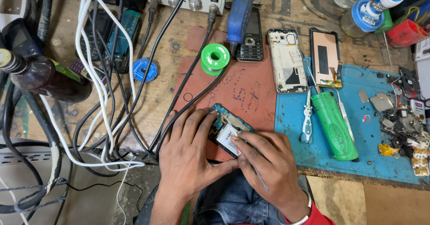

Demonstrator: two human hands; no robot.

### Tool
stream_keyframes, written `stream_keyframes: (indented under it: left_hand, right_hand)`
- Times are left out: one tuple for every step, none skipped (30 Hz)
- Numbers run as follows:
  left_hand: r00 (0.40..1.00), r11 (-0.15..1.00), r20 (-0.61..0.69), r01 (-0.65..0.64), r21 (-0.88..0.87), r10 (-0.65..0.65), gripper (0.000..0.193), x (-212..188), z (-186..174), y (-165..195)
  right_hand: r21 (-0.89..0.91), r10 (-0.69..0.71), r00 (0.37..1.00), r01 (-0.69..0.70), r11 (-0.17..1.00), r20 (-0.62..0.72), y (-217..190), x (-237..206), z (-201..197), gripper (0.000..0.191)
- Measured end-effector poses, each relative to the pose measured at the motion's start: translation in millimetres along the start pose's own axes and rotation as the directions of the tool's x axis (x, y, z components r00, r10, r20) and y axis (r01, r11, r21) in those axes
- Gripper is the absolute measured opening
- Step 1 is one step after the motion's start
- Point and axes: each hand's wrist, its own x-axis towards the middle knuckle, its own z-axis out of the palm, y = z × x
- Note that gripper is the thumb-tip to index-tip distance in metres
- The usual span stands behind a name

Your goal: The person works at a cluttered repair bench on a disassembled smartphone. They hold the phone chassis with its battery, pry at the board with a spudger, use a screwdriver on the device, lift out the motherboard, and clean the board and chassis with a brush.

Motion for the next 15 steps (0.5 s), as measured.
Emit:
stream_keyframes:
  left_hand:
    - [1.000,1.000,0.002,0.001,0.000,-0.001,0.095,0.0,0.0,-0.1]
    - [1.000,1.000,0.004,0.002,0.000,-0.002,0.095,0.2,0.1,-0.5]
    - [1.000,1.000,0.008,0.005,0.001,-0.005,0.096,-0.2,-0.1,-0.4]
    - [1.000,1.000,0.012,0.011,-0.002,-0.011,0.096,-0.7,-0.3,-0.3]
    - [1.000,1.000,0.015,0.014,-0.005,-0.014,0.096,-0.6,-0.2,-0.3]
    - [1.000,1.000,0.017,0.018,-0.009,-0.018,0.097,-0.6,0.1,-0.3]
    - [1.000,1.000,0.016,0.017,-0.009,-0.017,0.096,-0.7,0.2,-0.2]
    - [1.000,1.000,0.017,0.016,-0.009,-0.016,0.096,-0.6,0.4,-0.2]
    - [1.000,1.000,0.018,0.015,-0.009,-0.015,0.096,-0.6,0.5,-0.1]
    - [1.000,1.000,0.013,0.011,-0.010,-0.011,0.096,-0.7,0.5,-0.1]
    - [1.000,1.000,0.008,0.006,-0.012,-0.006,0.096,-0.5,0.7,0.0]
    - [1.000,1.000,0.002,0.002,-0.014,-0.002,0.096,-0.5,0.7,0.0]
    - [1.000,1.000,0.003,0.005,-0.009,-0.005,0.095,-0.4,0.7,0.2]
    - [1.000,1.000,0.005,0.009,-0.004,-0.009,0.094,-0.3,0.6,0.3]
    - [1.000,1.000,0.009,0.013,0.000,-0.013,0.093,-0.4,0.4,0.6]
  right_hand:
    - [0.003,-0.001,1.000,0.001,1.000,-0.006,-0.1,0.3,-0.3,0.037]
    - [0.019,0.004,1.000,-0.004,1.000,-0.016,-0.2,0.8,-0.5,0.036]
    - [0.036,0.011,1.000,-0.010,0.999,-0.024,-0.3,1.3,-1.0,0.034]
    - [0.053,0.019,0.999,-0.017,0.998,-0.031,-0.4,2.0,-1.5,0.033]
    - [0.060,0.025,0.999,-0.023,0.998,-0.030,-0.4,2.7,-2.1,0.033]
    - [0.065,0.031,0.999,-0.029,0.997,-0.029,-0.3,3.7,-2.8,0.034]
    - [0.072,0.037,0.999,-0.035,0.997,-0.028,-0.4,4.8,-3.6,0.034]
    - [0.073,0.045,0.999,-0.043,0.996,-0.022,-0.5,5.9,-4.5,0.034]
    - [0.075,0.052,0.999,-0.050,0.996,-0.015,-0.7,7.1,-5.4,0.034]
    - [0.076,0.058,0.998,-0.057,0.995,-0.009,-1.2,8.3,-6.3,0.033]
    - [0.082,0.075,0.997,-0.074,0.994,-0.006,-1.9,9.3,-7.2,0.033]
    - [0.088,0.091,0.996,-0.091,0.992,-0.002,-2.9,10.1,-8.0,0.033]
    - [0.094,0.107,0.994,-0.106,0.990,0.002,-4.0,10.8,-8.8,0.033]
    - [0.084,0.104,0.995,-0.104,0.991,0.009,-5.3,11.2,-9.3,0.033]
    - [0.073,0.103,0.994,-0.104,0.992,0.017,-6.8,11.1,-10.0,0.033]
